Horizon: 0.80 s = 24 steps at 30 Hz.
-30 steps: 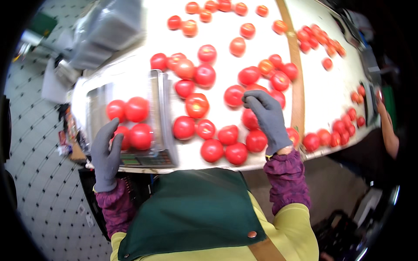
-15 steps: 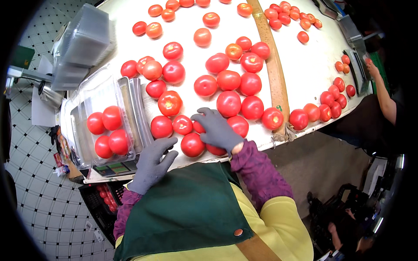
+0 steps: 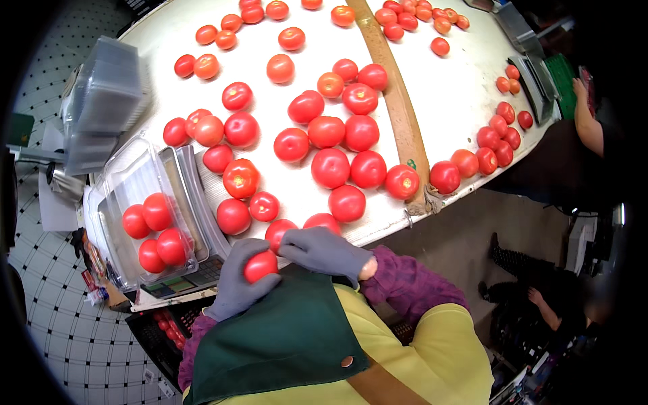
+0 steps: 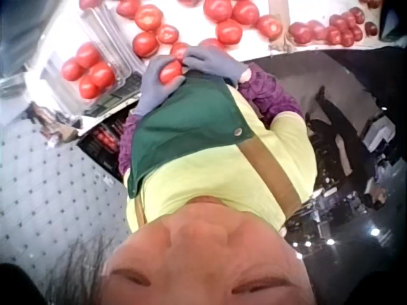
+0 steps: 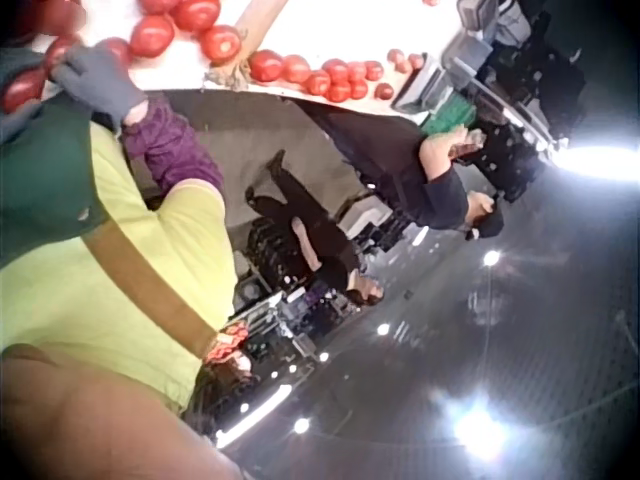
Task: The person sorts red tomatoes on a table, picking them up and placing them into clear plastic trays on a digital scale. They repeatedly fill trays and move them aside while continuing to sort the remaining tomatoes.
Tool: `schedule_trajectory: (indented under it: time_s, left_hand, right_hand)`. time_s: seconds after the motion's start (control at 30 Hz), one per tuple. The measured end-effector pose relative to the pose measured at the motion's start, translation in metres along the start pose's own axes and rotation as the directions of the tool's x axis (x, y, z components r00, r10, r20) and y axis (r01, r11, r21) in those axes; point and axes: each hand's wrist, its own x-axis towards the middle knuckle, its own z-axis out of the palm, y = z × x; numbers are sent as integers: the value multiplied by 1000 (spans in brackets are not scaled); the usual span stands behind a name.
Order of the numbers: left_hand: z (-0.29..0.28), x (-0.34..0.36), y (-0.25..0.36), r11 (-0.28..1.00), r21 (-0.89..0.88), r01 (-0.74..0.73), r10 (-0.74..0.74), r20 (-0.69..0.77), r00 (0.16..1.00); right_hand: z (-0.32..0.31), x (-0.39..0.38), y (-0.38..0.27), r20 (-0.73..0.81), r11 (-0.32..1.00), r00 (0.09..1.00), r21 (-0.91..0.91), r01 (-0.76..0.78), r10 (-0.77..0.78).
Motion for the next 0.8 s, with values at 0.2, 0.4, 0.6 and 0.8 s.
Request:
schedule_trajectory:
  time_s: [0.2, 0.4, 0.6, 0.8]
  left_hand:
    - [6, -6, -17, 769, -587, 252, -310, 3, 951]
    - [10, 7, -4, 634, -726, 266, -344, 43, 938]
    - [5, 19, 1, 712, -663, 231, -331, -28, 943]
    - [1, 26, -8, 411, -875, 257, -353, 107, 929]
  right_hand:
    - [-43, -46, 36, -669, 925, 741, -317, -211, -60]
    - [-40, -41, 56, -596, 856, 799, -371, -360, 78]
    - [-103, -28, 42, -462, 883, 882, -448, -142, -92]
    - [-209, 48, 21, -665, 811, 677, -559, -173, -314]
